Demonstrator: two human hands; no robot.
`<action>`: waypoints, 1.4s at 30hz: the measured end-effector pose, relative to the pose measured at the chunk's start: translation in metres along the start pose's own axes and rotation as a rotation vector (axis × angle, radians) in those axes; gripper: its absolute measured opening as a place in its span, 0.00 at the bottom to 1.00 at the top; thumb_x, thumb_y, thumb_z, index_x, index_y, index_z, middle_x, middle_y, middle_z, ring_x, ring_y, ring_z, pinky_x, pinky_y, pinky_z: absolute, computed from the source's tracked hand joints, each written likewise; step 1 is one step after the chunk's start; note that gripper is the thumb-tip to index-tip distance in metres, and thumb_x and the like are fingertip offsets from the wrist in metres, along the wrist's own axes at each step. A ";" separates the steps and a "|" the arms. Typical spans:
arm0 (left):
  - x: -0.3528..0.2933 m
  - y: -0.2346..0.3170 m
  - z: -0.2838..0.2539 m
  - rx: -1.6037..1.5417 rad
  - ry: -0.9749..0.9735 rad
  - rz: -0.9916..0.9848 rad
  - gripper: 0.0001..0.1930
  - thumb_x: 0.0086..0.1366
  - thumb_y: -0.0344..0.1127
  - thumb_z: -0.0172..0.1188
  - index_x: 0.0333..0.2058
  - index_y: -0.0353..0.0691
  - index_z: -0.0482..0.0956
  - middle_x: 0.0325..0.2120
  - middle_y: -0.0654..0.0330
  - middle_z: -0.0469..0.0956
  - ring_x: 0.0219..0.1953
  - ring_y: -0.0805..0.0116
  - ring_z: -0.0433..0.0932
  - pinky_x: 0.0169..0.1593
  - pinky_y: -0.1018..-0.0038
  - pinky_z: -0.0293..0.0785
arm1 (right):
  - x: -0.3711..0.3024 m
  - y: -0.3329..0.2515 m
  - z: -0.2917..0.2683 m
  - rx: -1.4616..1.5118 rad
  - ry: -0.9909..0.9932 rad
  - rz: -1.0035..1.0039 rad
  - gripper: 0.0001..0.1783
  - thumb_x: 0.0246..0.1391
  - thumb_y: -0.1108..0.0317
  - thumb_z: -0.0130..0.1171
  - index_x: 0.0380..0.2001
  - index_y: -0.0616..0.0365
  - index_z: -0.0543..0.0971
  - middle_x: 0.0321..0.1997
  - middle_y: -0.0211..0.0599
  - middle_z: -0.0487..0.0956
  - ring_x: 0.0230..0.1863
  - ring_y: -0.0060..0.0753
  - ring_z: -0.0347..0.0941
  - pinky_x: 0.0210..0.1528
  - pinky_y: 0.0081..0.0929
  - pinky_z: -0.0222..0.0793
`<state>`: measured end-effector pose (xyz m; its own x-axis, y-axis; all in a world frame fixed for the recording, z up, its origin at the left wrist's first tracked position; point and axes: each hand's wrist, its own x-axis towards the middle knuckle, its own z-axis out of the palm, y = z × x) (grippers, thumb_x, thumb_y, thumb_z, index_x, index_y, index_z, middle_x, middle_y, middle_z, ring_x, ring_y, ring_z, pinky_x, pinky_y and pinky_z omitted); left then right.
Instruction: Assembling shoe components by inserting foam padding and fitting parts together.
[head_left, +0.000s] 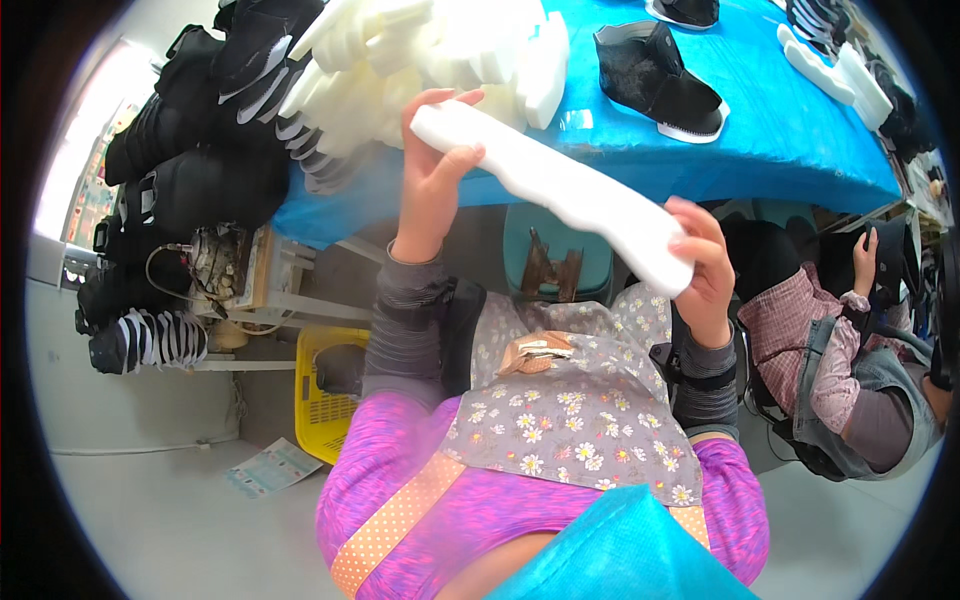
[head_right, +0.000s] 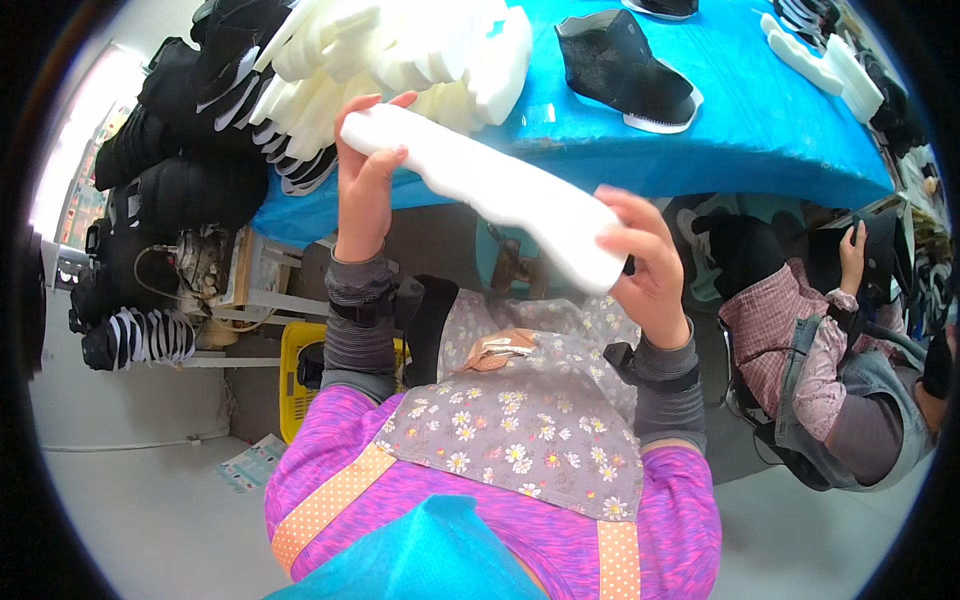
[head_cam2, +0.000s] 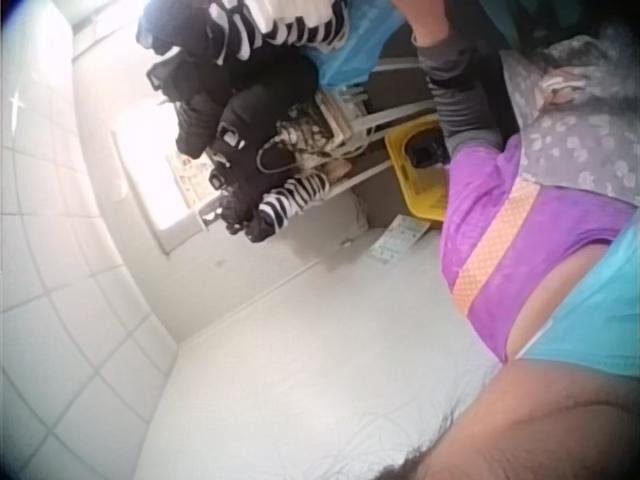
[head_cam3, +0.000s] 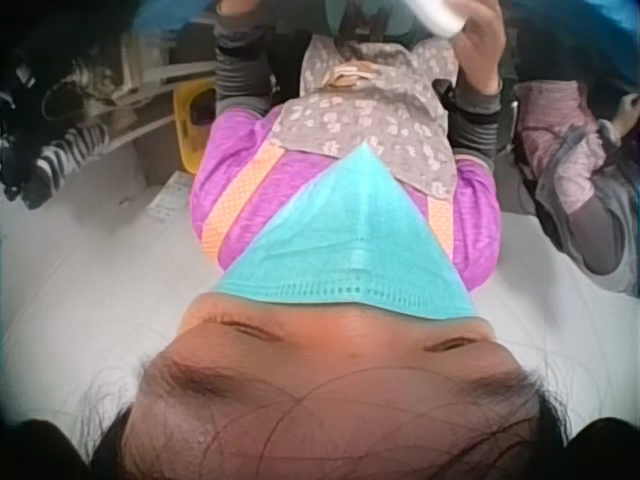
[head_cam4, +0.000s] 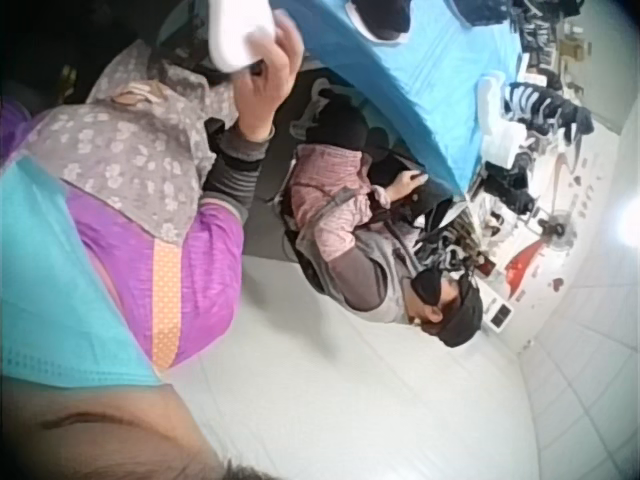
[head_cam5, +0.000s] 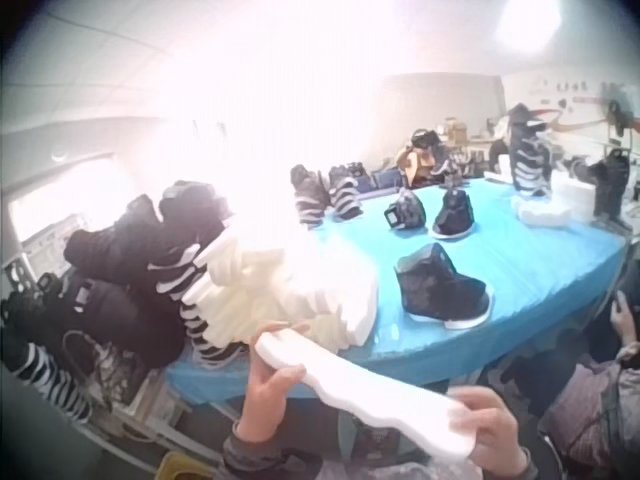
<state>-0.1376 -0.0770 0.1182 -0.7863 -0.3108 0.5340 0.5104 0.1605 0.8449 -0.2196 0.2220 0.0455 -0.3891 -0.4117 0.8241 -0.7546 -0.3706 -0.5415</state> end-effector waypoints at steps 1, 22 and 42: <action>-0.003 -0.002 0.000 -0.004 -0.057 -0.047 0.37 0.57 0.29 0.54 0.66 0.45 0.54 0.61 0.45 0.63 0.58 0.57 0.70 0.60 0.63 0.69 | -0.003 -0.003 0.000 0.063 0.013 0.048 0.25 0.46 0.78 0.69 0.50 0.56 0.75 0.58 0.52 0.71 0.57 0.43 0.71 0.55 0.34 0.69; -0.054 0.001 0.067 -0.400 -0.389 -0.290 0.33 0.74 0.59 0.41 0.63 0.35 0.62 0.61 0.51 0.66 0.59 0.63 0.70 0.57 0.68 0.71 | 0.029 -0.010 0.053 0.248 -0.018 0.491 0.16 0.51 0.73 0.67 0.44 0.61 0.77 0.41 0.32 0.75 0.40 0.23 0.71 0.43 0.20 0.68; -0.045 -0.024 0.072 -0.174 -0.237 -0.287 0.32 0.77 0.54 0.36 0.68 0.37 0.56 0.70 0.55 0.54 0.72 0.57 0.48 0.71 0.60 0.46 | 0.021 0.011 0.037 0.508 -0.137 0.684 0.30 0.59 0.74 0.59 0.64 0.60 0.64 0.57 0.37 0.73 0.55 0.25 0.71 0.58 0.24 0.67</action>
<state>-0.1392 0.0002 0.0759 -0.9533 -0.0924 0.2876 0.2943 -0.0689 0.9532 -0.2162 0.1784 0.0504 -0.5801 -0.7647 0.2806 -0.0372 -0.3193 -0.9469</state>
